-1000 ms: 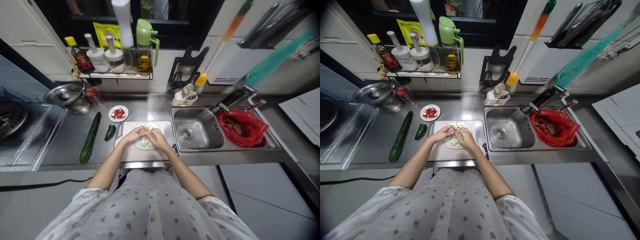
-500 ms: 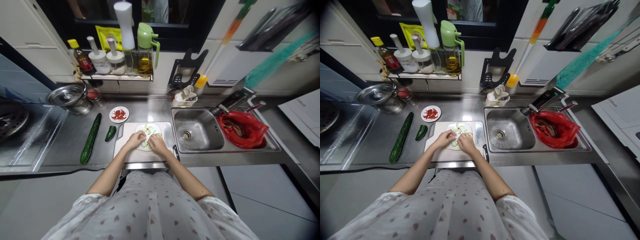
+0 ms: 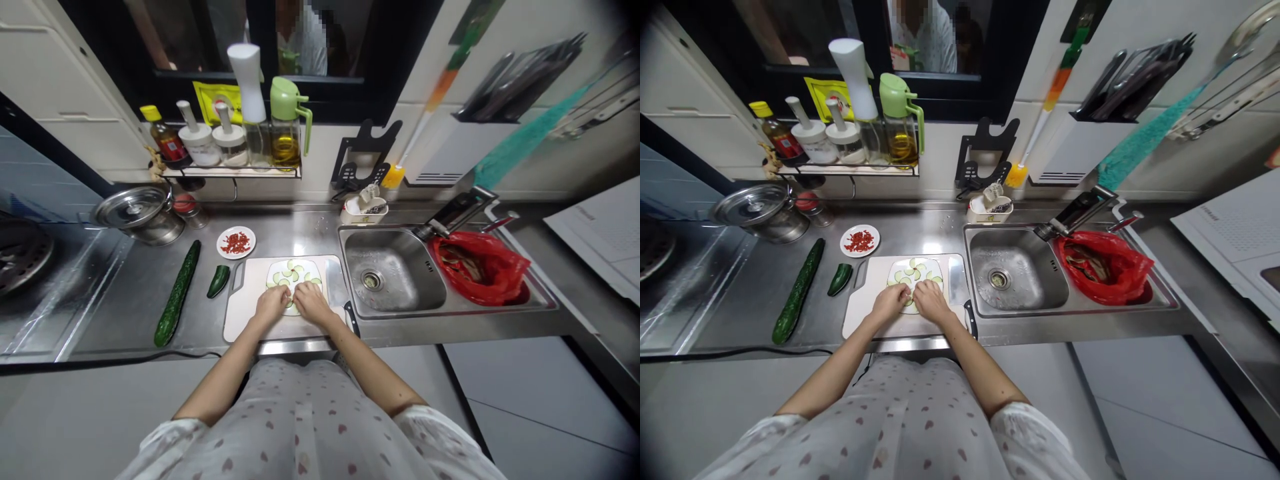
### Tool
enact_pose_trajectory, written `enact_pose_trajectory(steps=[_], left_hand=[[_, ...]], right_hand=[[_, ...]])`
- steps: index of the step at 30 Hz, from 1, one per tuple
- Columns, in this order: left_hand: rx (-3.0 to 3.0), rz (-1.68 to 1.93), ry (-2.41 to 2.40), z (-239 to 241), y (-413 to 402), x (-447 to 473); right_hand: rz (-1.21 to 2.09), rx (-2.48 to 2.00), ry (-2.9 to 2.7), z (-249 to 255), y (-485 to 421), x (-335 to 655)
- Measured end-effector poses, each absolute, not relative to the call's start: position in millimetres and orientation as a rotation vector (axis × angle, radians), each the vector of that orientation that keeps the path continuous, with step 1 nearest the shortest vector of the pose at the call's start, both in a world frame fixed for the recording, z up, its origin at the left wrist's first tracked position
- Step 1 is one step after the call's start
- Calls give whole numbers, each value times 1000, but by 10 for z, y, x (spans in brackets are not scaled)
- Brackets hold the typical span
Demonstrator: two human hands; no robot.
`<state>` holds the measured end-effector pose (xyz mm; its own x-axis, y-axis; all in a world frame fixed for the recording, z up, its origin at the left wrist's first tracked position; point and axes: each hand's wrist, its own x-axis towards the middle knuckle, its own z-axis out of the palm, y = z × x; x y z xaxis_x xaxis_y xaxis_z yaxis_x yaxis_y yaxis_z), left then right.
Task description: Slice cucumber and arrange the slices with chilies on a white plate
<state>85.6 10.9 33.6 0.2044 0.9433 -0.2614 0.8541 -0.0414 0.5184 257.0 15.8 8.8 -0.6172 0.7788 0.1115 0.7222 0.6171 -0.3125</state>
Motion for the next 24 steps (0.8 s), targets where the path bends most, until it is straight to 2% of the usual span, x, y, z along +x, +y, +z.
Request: enact_pose_trajectory(steps=[24], left_hand=[[1950, 105, 1685, 249, 103, 958]], right_hand=[[316, -1195, -2601, 73, 172, 2548]])
